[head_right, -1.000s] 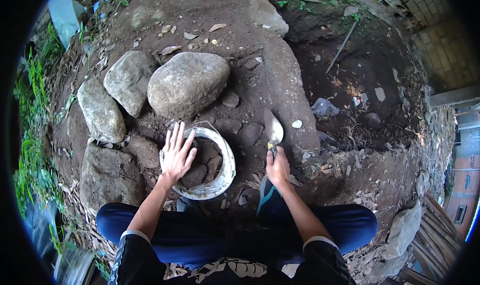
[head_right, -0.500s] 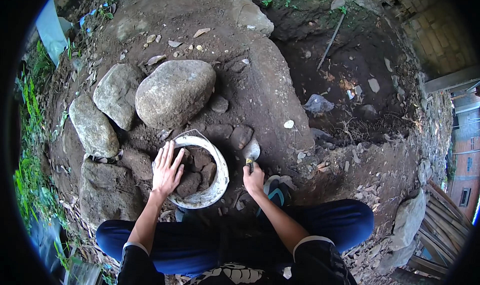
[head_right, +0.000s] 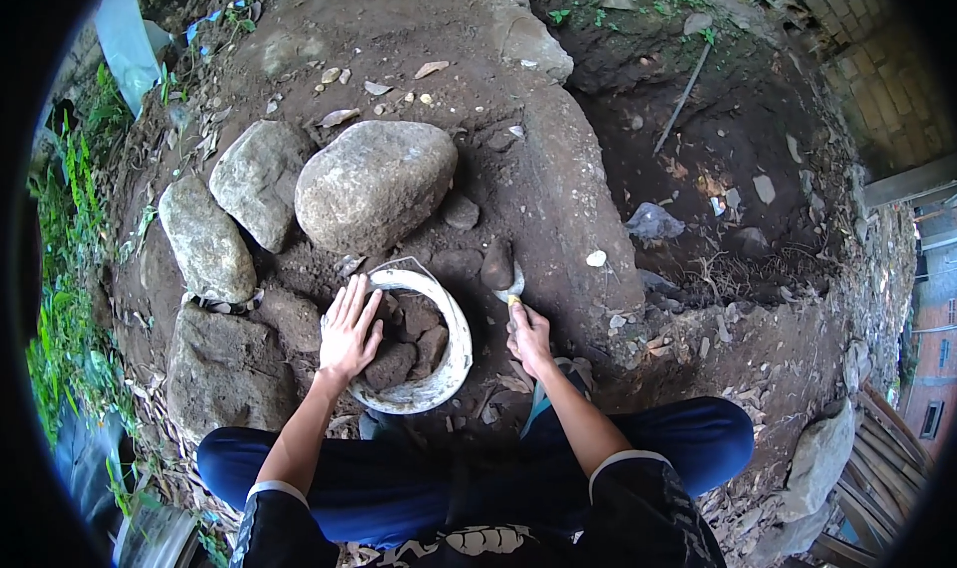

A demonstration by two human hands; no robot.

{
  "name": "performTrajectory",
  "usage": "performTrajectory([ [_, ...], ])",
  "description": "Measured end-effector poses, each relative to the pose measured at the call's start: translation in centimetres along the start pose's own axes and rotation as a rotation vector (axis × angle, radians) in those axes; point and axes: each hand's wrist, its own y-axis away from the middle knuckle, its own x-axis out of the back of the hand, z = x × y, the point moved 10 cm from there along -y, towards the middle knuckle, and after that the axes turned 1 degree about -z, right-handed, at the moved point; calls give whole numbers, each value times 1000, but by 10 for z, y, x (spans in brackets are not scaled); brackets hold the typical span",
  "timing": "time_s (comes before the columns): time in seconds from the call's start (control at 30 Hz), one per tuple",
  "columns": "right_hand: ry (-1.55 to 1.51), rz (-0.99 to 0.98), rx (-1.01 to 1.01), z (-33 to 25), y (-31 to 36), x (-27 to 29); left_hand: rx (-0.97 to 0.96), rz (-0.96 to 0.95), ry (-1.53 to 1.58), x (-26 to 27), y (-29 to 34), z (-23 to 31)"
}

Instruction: The recorder uses a hand trowel and bare hands to scoop dirt and place stones into a white bucket in an outdoor pit.

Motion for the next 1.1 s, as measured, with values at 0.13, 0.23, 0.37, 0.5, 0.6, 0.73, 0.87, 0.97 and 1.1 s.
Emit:
performTrajectory([
  [0.13,65,1,64,-13,10,-2,4,86,-18,8,4,-4],
  [0.23,82,-31,189,-41,24,-14,-44,181,38,21,2,1],
  [0.37,139,-103,259,-70,56,-43,-7,220,97,21,10,-9],
  [0.5,275,-213,374,-98,105,-60,44,331,175,39,13,-13],
  [0.6,634,-273,601,-115,135,-70,107,348,203,38,14,-21],
  [0.73,896,-310,813,-112,148,-82,94,321,260,36,13,-20],
  [0.87,790,-24,771,-130,123,-57,69,200,219,25,6,-17],
  [0.97,923,175,665,-127,87,-29,95,130,162,19,2,-19],
  [1.1,1021,223,417,-69,45,8,78,146,187,15,4,-21],
])
